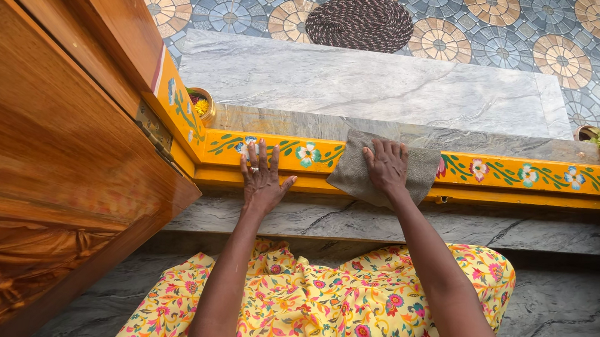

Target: The person sits on the floor and wipes the painted yellow edge of a marble step with a cloth. They repeatedly rub the surface back and forth along the length of the step, occasionally adjusting the cloth.

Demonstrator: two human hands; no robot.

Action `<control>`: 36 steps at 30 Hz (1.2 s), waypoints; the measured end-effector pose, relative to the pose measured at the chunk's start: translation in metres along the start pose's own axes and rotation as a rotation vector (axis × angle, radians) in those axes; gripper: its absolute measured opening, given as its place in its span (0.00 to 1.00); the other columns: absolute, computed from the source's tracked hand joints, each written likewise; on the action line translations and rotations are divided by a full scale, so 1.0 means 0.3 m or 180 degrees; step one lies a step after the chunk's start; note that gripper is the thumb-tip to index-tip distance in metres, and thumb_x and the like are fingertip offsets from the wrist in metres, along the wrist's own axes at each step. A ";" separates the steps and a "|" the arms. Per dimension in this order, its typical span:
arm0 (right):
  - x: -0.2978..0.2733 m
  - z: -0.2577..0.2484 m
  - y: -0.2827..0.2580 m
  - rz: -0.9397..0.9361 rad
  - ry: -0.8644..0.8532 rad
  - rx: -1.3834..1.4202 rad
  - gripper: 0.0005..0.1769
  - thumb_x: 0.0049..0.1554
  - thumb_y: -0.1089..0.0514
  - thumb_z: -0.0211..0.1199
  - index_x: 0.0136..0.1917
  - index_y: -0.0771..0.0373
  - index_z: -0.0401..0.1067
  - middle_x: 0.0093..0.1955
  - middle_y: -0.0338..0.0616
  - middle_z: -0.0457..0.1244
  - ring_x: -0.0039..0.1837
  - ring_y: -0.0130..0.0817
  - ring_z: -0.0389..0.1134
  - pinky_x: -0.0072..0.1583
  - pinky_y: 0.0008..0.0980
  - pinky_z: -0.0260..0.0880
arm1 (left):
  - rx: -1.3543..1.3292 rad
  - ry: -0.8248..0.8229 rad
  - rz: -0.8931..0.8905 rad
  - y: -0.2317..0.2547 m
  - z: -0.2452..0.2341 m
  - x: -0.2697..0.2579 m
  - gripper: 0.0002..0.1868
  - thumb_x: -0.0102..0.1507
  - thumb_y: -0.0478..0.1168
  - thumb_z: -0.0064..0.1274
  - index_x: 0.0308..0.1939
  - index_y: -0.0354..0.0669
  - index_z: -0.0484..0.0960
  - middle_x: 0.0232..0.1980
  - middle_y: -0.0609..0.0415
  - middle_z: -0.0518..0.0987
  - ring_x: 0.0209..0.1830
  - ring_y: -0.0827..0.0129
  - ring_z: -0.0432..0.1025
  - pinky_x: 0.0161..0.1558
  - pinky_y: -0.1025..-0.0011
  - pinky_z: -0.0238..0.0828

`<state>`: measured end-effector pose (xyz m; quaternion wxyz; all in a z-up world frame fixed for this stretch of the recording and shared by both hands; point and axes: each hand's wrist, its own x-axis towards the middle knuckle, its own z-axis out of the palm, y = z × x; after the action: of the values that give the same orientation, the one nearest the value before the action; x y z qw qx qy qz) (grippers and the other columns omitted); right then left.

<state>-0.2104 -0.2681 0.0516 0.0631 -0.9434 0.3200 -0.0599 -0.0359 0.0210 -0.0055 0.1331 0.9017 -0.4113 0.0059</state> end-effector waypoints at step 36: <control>0.015 0.122 -0.432 -0.0632 -0.0122 -0.0111 0.41 0.66 0.30 0.33 0.78 0.62 0.52 0.68 0.55 0.54 0.74 0.53 0.50 0.76 0.63 0.35 | 0.0097 -0.0118 -0.0017 -0.012 0.040 0.013 0.52 0.66 0.65 0.44 0.83 0.51 0.34 0.84 0.38 0.27 0.83 0.40 0.20 0.76 0.39 0.17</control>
<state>-0.1241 -0.1658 0.0363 0.0466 -0.9724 0.2247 -0.0421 -0.0318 0.0174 -0.0173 0.1117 0.9047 -0.4111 -0.0049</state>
